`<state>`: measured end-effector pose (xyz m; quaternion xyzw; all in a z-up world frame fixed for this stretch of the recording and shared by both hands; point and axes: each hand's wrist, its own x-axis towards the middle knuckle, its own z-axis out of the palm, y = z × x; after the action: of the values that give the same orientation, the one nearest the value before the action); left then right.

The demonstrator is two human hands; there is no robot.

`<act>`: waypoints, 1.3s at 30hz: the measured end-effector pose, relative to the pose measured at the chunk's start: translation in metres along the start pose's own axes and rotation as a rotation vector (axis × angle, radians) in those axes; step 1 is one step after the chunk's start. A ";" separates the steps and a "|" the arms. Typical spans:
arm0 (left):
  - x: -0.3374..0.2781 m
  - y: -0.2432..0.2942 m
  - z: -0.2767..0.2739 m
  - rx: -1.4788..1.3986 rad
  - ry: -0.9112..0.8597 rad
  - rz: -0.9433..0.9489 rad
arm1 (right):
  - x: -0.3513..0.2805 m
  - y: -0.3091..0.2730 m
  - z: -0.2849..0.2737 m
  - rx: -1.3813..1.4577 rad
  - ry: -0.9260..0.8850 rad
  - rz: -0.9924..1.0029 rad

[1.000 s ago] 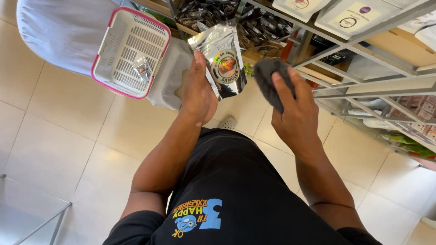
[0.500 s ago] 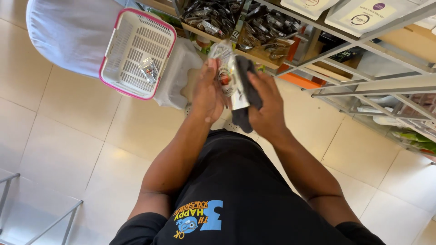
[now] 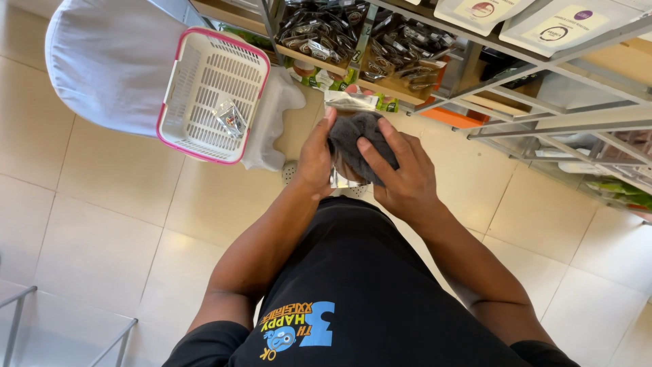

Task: The recorder wipes bags of coffee with a cloth and organizes them on retail shelves.

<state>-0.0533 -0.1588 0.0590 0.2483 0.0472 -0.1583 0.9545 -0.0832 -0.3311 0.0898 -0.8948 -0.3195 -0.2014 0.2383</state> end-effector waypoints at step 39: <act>-0.001 0.090 -0.040 0.066 -0.139 -0.312 | 0.074 -0.063 0.039 -0.340 0.030 0.215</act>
<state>-0.0253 -0.0647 0.0654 0.2575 0.0137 -0.3229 0.9106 -0.0642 -0.2310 0.1156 -0.9479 -0.1801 -0.2392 0.1086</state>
